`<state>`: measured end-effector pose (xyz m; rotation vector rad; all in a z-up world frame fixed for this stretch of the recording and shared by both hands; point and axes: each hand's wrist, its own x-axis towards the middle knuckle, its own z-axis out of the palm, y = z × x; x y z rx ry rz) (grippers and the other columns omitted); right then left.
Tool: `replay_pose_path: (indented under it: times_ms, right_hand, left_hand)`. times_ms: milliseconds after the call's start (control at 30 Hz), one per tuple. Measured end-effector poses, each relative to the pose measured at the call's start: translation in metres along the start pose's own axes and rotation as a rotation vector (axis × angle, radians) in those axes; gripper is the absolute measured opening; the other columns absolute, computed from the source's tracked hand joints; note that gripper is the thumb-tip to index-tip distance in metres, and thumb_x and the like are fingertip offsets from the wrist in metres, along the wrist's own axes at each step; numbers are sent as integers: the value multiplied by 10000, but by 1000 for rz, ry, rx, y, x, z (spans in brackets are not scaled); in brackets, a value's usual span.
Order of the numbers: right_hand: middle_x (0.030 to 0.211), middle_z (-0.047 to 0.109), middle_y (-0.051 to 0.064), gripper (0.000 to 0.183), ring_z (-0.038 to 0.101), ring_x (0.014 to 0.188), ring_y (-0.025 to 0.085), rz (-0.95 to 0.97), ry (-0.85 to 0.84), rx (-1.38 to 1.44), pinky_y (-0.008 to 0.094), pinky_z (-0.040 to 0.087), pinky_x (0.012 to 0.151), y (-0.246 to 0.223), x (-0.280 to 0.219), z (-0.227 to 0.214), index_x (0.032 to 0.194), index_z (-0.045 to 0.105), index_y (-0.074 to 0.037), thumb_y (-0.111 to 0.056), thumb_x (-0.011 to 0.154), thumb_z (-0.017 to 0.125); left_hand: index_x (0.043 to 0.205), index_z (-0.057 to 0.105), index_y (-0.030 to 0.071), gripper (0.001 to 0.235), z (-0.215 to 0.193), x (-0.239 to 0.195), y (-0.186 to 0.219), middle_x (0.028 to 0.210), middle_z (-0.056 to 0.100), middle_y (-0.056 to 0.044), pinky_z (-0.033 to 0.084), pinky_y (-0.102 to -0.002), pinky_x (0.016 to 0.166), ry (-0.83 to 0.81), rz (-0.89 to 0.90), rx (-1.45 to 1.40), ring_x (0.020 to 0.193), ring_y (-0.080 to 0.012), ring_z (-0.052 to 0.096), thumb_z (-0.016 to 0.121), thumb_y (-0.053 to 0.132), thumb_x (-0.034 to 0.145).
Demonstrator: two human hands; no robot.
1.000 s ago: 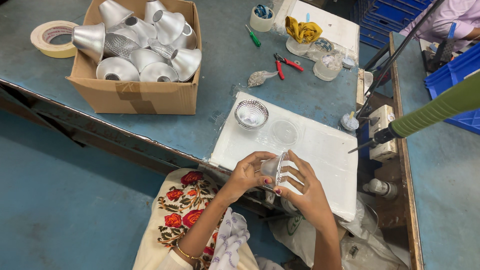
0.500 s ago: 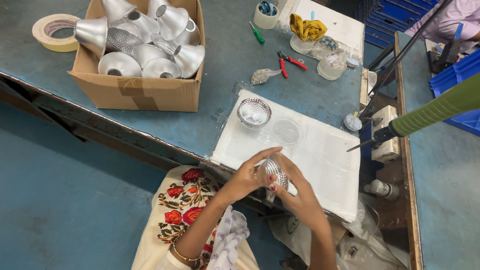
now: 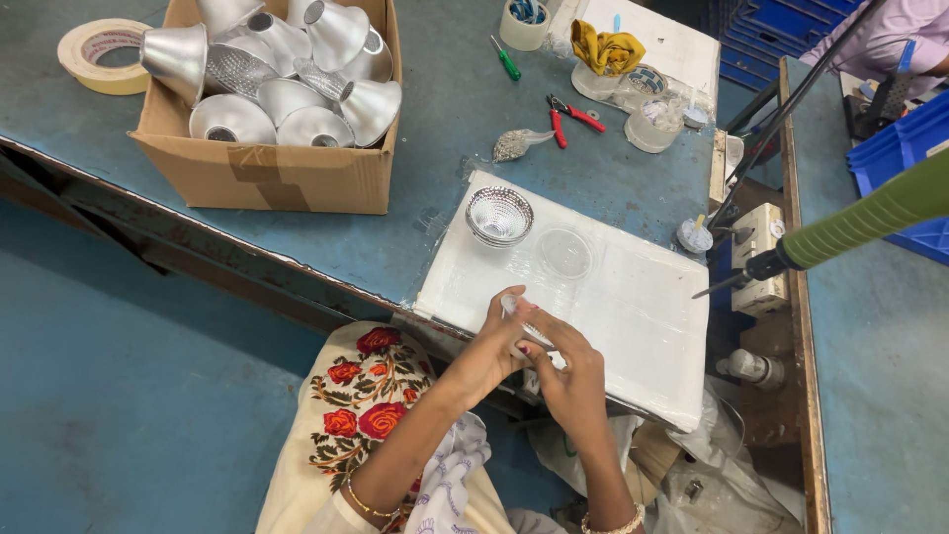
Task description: The person assembles small light fixtures by fitting a clear plastic diffuser onto a silver metal reflector. The person picks each reflector from a cardboard box, places it on a white foam pad, and presses a diffuser onto it, then sets the assembled unit aside.
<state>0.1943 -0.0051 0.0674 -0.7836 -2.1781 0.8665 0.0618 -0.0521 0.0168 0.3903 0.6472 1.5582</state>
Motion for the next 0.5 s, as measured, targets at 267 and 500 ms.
replay_pose_path:
  times_ms: [267,500]
  right_hand:
    - [1367,707,129,446,649,1199,210,32,-274,310,353,485,1039,22,13,-21,1366,662,-64,-114,923,688]
    - [1261,761,108,375,656,1052,161,129,-164,350,364,499,1012,25,4,1,1303,712,-46,-160,949,670]
  left_hand:
    - [1014,562,-7,852,-9,4,8,718,597,-100,258,-192,307,0,-262,-136,406,-90,421,352,814,925]
    - [848,585,-39,944,-14,10,1,624,573,-112,230,-206,277,66,-286,-238,318,-86,332,318,867,862]
